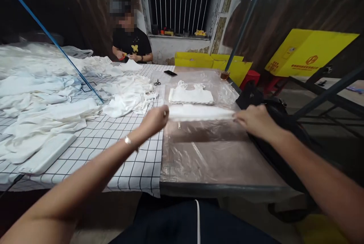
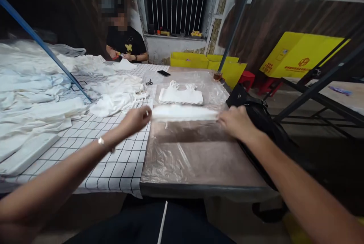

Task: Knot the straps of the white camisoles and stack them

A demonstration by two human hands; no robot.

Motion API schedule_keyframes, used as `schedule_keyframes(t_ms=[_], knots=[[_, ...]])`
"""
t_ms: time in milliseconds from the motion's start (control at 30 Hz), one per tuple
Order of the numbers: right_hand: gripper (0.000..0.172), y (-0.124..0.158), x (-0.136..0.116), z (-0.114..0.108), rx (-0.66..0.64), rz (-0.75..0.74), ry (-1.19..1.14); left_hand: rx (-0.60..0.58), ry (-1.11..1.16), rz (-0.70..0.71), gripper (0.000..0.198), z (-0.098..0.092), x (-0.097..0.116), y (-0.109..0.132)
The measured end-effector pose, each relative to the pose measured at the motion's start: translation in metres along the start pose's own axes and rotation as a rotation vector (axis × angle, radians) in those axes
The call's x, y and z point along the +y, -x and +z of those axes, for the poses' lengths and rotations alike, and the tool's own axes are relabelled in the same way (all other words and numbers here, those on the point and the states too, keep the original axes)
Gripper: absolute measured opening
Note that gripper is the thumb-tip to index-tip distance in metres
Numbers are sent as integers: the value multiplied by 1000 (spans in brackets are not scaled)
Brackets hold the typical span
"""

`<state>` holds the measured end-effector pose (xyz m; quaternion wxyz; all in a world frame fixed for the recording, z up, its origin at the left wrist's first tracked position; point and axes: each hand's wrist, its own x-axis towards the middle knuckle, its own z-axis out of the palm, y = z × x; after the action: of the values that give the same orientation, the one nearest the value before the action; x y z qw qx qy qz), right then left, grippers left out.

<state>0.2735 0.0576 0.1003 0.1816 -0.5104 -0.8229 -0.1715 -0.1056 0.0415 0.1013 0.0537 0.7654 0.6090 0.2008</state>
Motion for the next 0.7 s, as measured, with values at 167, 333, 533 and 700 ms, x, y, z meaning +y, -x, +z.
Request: schedule_keyframes(t_ms=[167, 333, 533, 700], knots=[[19, 127, -49, 27, -142, -105, 64, -268, -116, 39, 18, 68, 10, 118], [18, 157, -68, 20, -7, -37, 10, -297, -169, 26, 17, 74, 21, 140], [23, 165, -73, 23, 46, 85, -20, -263, -174, -84, 11, 72, 23, 138], [30, 166, -82, 21, 15, 215, -177, -303, -189, -64, 9, 74, 17, 149]])
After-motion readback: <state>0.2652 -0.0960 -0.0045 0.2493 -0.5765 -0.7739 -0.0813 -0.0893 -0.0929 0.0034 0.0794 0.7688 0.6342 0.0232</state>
